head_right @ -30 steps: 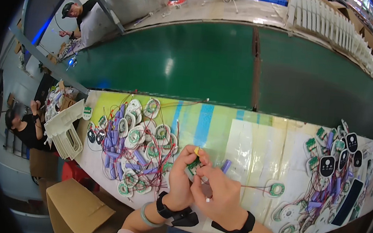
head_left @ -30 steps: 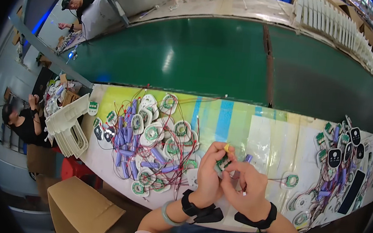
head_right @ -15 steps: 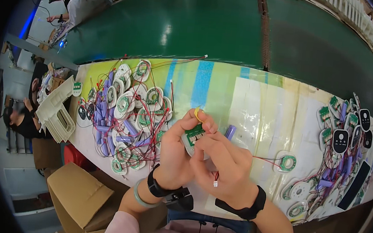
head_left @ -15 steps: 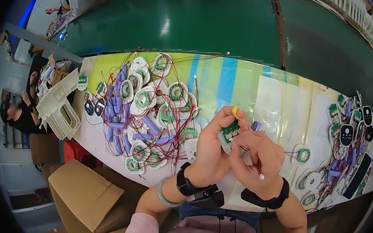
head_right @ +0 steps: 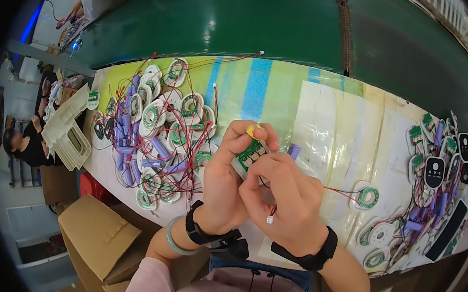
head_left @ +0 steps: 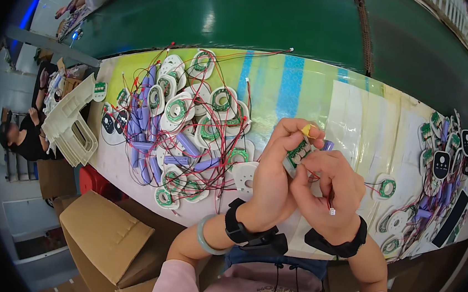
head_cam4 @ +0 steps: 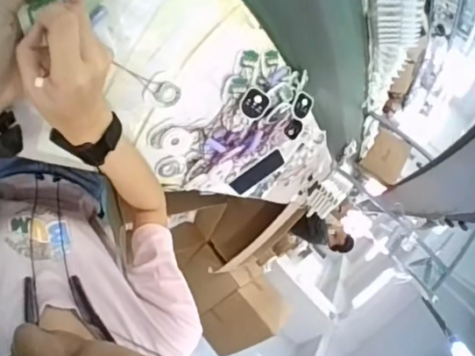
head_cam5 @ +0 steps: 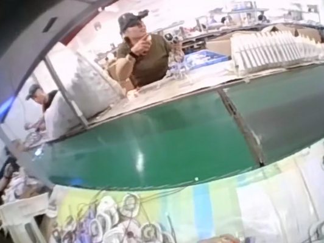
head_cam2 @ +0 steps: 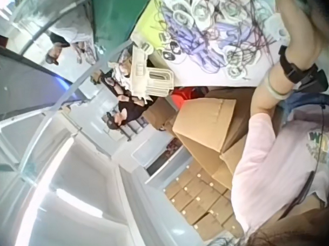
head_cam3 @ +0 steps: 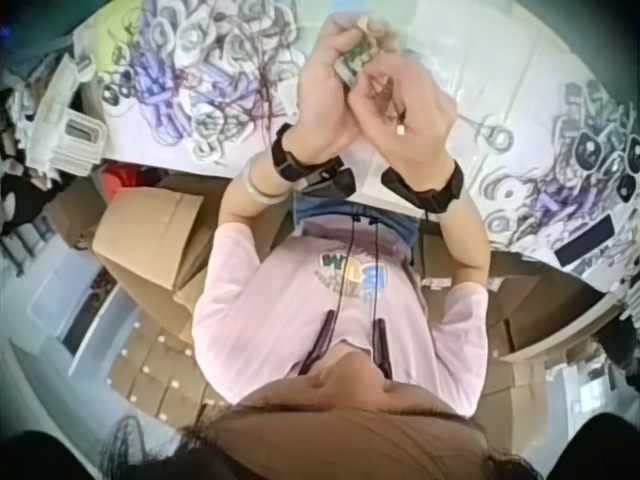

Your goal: Assembling and inspecting small electronic components on a factory production line.

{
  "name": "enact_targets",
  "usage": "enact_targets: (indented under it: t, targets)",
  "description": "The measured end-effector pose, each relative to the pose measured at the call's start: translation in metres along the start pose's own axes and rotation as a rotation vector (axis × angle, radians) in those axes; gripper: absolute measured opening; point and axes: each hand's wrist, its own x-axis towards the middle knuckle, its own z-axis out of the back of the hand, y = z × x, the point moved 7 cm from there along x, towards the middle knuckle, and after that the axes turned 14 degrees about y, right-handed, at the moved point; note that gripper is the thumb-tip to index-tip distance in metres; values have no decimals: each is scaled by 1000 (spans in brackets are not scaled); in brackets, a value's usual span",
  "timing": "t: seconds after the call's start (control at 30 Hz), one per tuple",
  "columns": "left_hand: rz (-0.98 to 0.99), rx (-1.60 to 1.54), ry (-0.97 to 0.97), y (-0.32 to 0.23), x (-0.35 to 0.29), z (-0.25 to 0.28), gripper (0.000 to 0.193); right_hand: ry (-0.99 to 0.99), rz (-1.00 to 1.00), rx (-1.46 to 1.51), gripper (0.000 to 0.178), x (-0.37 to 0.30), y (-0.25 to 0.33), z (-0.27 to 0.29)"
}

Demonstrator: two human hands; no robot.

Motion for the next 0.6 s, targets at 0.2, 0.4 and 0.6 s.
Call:
enact_targets:
  t: [0.2, 0.4, 0.6]
  targets:
    - [-32, 101, 8, -1, 0, 1, 13, -20, -25, 43, 38, -6, -7, -5]
    - [-54, 113, 40, -1, 0, 0, 14, -115, -86, 141, 34, -10, -16, -4]
    - [88, -116, 23, 6, 2, 2, 13, -3, -53, 105, 41, -3, -13, -5]
